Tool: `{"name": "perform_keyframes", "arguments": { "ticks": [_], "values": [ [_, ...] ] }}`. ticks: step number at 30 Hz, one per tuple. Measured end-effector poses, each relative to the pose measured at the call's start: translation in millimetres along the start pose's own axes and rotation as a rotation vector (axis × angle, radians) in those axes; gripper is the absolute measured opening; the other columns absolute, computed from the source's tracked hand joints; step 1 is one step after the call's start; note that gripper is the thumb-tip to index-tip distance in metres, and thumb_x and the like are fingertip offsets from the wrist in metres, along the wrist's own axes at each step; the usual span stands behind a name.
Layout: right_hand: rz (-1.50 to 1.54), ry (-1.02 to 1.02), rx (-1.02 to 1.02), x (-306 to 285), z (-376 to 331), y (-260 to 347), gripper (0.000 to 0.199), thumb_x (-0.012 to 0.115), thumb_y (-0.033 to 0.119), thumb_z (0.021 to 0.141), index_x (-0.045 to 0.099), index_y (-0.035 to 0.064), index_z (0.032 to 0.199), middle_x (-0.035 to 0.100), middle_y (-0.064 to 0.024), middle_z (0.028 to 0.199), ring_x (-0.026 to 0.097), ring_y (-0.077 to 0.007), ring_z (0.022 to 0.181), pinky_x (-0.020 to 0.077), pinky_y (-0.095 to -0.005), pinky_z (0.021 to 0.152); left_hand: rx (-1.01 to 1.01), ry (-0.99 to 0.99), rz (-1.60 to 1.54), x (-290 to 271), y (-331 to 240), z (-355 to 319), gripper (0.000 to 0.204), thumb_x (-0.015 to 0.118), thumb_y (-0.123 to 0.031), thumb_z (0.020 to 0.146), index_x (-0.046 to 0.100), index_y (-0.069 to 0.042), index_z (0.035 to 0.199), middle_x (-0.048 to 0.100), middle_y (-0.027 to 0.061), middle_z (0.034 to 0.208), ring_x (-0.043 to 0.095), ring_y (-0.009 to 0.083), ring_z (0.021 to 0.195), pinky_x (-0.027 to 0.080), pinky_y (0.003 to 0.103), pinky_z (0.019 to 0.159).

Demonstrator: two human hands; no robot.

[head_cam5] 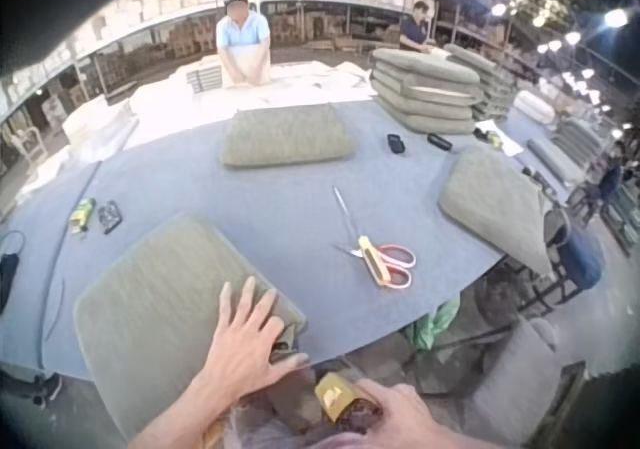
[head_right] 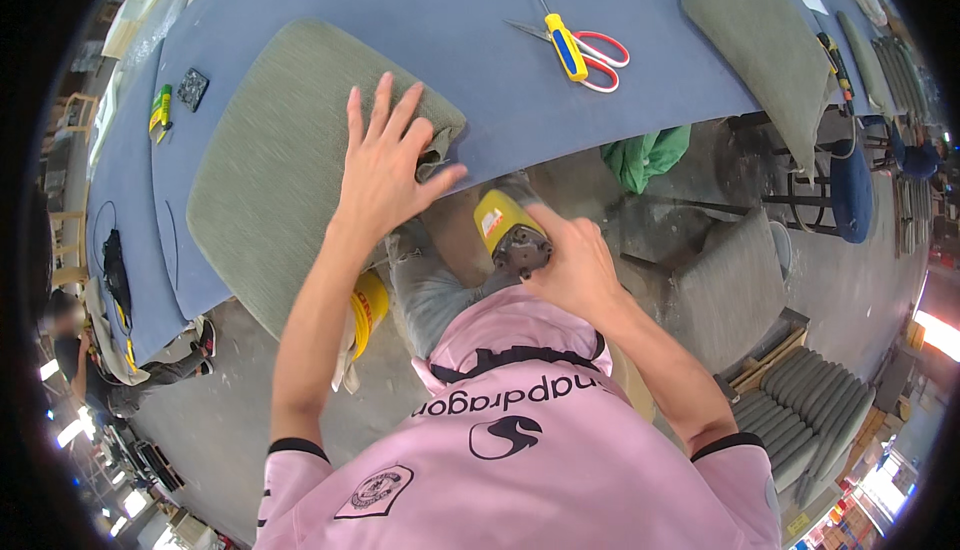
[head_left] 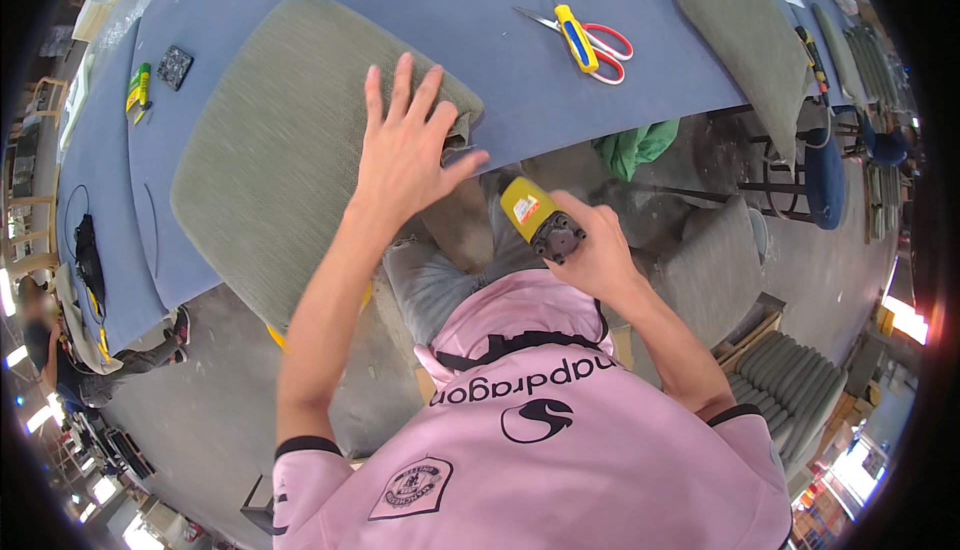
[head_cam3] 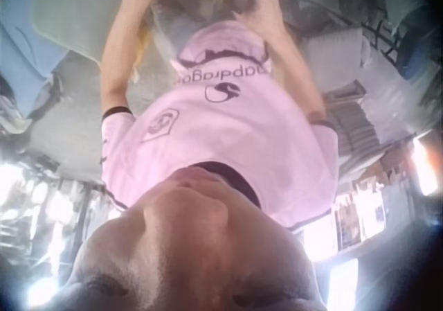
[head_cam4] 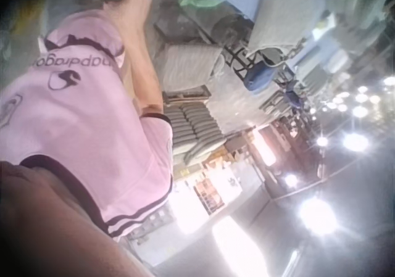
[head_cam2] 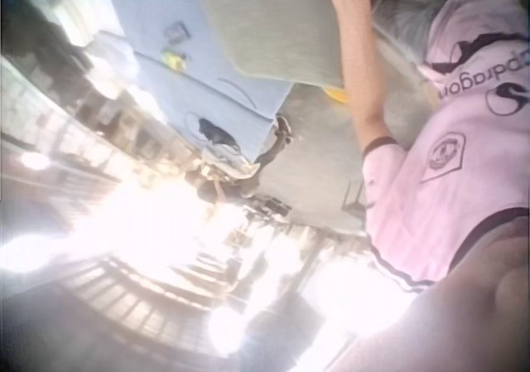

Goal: The person folds fabric over a cushion, staples the edges with a staple gun, and trims excess fabric with scissors. The person repeats this process on multiple cushions at a workbench.

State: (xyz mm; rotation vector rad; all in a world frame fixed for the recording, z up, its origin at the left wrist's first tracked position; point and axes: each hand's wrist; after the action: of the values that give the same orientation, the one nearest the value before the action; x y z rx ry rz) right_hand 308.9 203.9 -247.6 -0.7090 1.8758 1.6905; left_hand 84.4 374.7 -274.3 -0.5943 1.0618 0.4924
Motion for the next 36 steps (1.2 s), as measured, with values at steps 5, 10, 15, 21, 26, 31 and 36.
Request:
{"name": "perform_keyframes", "arguments": {
  "ticks": [5,10,15,21,26,31,36],
  "values": [
    [0.038,-0.118,-0.014,18,23,-10,0.059,0.089,0.007,0.076,0.067,0.0064,0.131,0.075,-0.0166,0.107,0.064,-0.0409,0.093,0.0525,-0.0447,0.086,0.131,0.087,-0.163,3,36,24,0.024,0.076,-0.023,0.096,0.068,-0.004,0.084,0.072,0.0117,0.140,0.061,0.0362,0.140,0.039,0.056,0.125],
    [0.137,-0.065,-0.020,25,53,-10,0.060,0.089,0.007,0.072,0.068,0.0051,0.128,0.075,-0.0187,0.101,0.067,-0.0422,0.090,0.0536,-0.0435,0.080,0.059,0.064,-0.261,15,40,25,0.023,0.078,-0.021,0.093,0.070,-0.002,0.082,0.076,0.0089,0.133,0.066,0.0347,0.135,0.050,0.049,0.119],
    [0.180,0.053,0.059,16,72,4,0.058,0.088,0.007,0.070,0.069,0.0042,0.125,0.074,-0.0193,0.100,0.067,-0.0420,0.092,0.0534,-0.0431,0.080,0.009,0.071,-0.301,16,39,25,0.022,0.079,-0.019,0.091,0.070,-0.002,0.082,0.077,0.0090,0.131,0.066,0.0343,0.134,0.049,0.050,0.119],
    [0.055,0.007,-0.025,23,68,-4,0.064,0.089,0.006,0.070,0.066,0.0053,0.130,0.071,-0.0171,0.114,0.064,-0.0391,0.101,0.0517,-0.0436,0.089,0.015,0.051,-0.315,20,40,33,0.022,0.081,-0.017,0.088,0.069,0.000,0.080,0.078,0.0091,0.130,0.068,0.0340,0.133,0.050,0.050,0.119],
    [0.205,-0.018,-0.057,13,77,10,0.051,0.083,0.000,0.065,0.068,-0.0013,0.114,0.071,-0.0253,0.091,0.067,-0.0496,0.088,0.0544,-0.0447,0.072,0.006,0.042,-0.358,17,43,30,0.022,0.081,-0.017,0.089,0.070,0.000,0.082,0.077,0.0092,0.130,0.067,0.0337,0.134,0.049,0.050,0.119],
    [0.203,0.051,-0.030,15,75,12,0.053,0.083,0.000,0.064,0.069,0.0003,0.115,0.073,-0.0238,0.092,0.067,-0.0490,0.088,0.0547,-0.0460,0.074,0.001,0.048,-0.362,18,43,29,0.023,0.081,-0.018,0.090,0.070,0.001,0.083,0.078,0.0089,0.129,0.067,0.0333,0.134,0.049,0.050,0.119],
    [0.131,-0.061,-0.005,31,68,7,0.054,0.083,0.003,0.066,0.070,0.0016,0.118,0.075,-0.0217,0.096,0.069,-0.0468,0.094,0.0549,-0.0484,0.083,0.008,0.055,-0.365,23,44,30,0.024,0.081,-0.017,0.090,0.067,0.000,0.082,0.075,0.0100,0.134,0.064,0.0345,0.138,0.046,0.052,0.121]
  ]
}}
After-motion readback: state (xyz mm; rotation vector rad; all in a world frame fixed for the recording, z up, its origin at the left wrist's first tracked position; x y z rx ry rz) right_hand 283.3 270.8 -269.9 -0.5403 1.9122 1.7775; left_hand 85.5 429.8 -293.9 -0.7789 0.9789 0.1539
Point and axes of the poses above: each hand's wrist, its own z-axis towards the middle knuckle, its own x-axis out of the palm, y = z × x
